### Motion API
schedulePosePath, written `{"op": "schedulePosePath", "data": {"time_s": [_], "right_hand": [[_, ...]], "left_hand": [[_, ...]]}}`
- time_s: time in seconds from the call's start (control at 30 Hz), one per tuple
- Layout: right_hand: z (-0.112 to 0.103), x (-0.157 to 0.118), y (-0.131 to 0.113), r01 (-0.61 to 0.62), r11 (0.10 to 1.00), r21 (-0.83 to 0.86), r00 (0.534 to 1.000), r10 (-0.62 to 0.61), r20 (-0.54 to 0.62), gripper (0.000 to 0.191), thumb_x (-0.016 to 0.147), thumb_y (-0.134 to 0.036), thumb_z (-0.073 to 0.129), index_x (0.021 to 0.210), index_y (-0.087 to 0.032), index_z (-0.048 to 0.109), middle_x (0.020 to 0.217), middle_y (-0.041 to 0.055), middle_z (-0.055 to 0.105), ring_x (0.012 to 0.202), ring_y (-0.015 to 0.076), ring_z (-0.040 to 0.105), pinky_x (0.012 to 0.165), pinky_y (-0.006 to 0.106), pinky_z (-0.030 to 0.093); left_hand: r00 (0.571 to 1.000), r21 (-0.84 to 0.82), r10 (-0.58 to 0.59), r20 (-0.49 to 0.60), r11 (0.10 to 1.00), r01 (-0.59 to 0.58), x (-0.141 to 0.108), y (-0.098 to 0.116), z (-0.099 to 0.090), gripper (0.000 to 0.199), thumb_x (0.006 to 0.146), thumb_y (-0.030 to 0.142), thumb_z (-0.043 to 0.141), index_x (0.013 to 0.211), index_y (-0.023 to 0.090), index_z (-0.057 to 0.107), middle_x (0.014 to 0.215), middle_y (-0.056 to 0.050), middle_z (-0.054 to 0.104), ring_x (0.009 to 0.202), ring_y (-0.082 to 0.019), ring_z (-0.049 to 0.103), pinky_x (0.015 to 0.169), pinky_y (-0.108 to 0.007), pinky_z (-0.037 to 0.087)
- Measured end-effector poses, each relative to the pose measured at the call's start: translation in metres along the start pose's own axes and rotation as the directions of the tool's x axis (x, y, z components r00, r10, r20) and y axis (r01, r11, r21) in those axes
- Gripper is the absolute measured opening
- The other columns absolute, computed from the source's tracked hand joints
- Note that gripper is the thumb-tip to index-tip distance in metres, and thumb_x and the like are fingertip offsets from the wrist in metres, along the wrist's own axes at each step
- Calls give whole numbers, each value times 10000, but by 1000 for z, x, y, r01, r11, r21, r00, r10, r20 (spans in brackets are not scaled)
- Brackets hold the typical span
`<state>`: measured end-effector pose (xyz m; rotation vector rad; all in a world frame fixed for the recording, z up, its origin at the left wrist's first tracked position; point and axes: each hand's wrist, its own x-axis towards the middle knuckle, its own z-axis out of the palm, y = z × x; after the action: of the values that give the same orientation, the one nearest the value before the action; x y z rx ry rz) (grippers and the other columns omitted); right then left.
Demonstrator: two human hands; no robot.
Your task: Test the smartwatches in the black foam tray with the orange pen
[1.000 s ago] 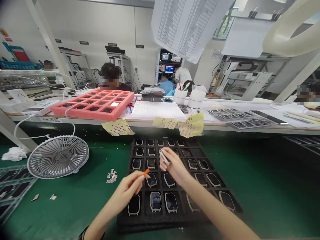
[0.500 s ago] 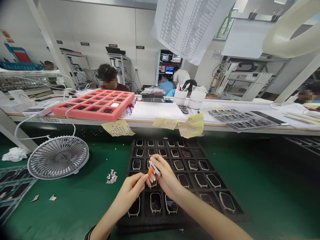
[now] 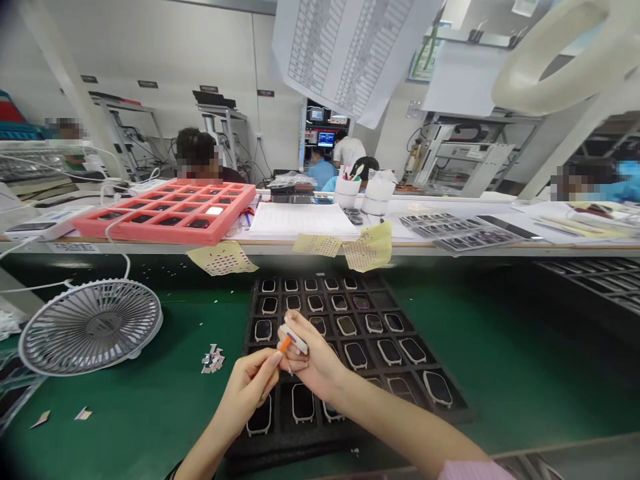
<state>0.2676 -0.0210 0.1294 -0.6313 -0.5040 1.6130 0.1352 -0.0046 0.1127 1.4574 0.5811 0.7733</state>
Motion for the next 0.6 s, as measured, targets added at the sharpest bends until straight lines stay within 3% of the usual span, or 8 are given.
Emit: {"op": "schedulePosePath", "data": {"time_s": [0.2, 0.37, 0.4, 0.47, 0.5, 0.53, 0.6], "right_hand": [[-3, 1, 2, 37, 999, -39, 997, -40, -59, 305, 713, -313, 754, 754, -218, 467, 456, -113, 387, 372, 33, 174, 336, 139, 138], [-4, -1, 17, 121, 942, -313, 990, -136, -29, 231, 800, -402, 628, 897, -240, 494, 533, -88, 475, 383, 61, 326, 370, 165, 279], [-8, 1, 17, 146, 901, -408, 985, -169, -22, 243, 816, -435, 599, 920, -244, 488, 559, -81, 489, 391, 69, 357, 378, 175, 299], [-25, 8, 6, 207, 725, -657, 953, -300, -31, 271, 847, -502, 521, 946, -254, 476, 605, -72, 499, 402, 86, 409, 396, 204, 342], [-38, 13, -7, 213, 585, -783, 920, -390, -41, 279, 865, -523, 474, 951, -257, 473, 633, -65, 509, 408, 96, 432, 409, 223, 366], [-54, 17, -24, 168, 388, -906, 859, -508, -58, 299, 878, -540, 429, 961, -258, 478, 664, -52, 533, 437, 113, 475, 436, 244, 398], [-93, 25, -66, 104, 273, -956, 787, -610, -88, 297, 863, -529, 469, 957, -249, 493, 756, -19, 571, 561, 148, 534, 526, 279, 444]], "left_hand": [[995, -26, -55, -84, 998, 53, 2, -4, -6, 505, 794, 647, 525, 644, 165, 542, 431, 98, 274, 365, -46, 190, 351, -193, 169], [993, -8, 1, -116, 1000, -2, 10, 0, 1, 450, 788, 603, 563, 663, 172, 523, 538, 46, 449, 433, -67, 316, 396, -187, 273], [992, 7, 3, -124, 1000, -2, 11, 0, 0, 446, 797, 593, 553, 652, 174, 509, 549, 42, 454, 444, -70, 328, 405, -187, 282], [984, 62, -4, -178, 998, 15, 10, -3, -9, 444, 822, 581, 514, 631, 184, 467, 522, 60, 393, 437, -71, 306, 409, -187, 270], [975, 109, -4, -222, 994, 29, 9, -5, -18, 440, 832, 577, 492, 628, 190, 449, 507, 72, 351, 429, -71, 286, 411, -188, 259], [963, 170, 3, -271, 985, 45, 7, -9, -30, 434, 837, 573, 477, 628, 194, 439, 500, 78, 324, 427, -74, 279, 416, -190, 253], [931, 336, 27, -364, 936, 104, 0, -19, -60, 419, 828, 565, 466, 625, 199, 441, 503, 70, 343, 442, -88, 318, 441, -197, 267]]}}
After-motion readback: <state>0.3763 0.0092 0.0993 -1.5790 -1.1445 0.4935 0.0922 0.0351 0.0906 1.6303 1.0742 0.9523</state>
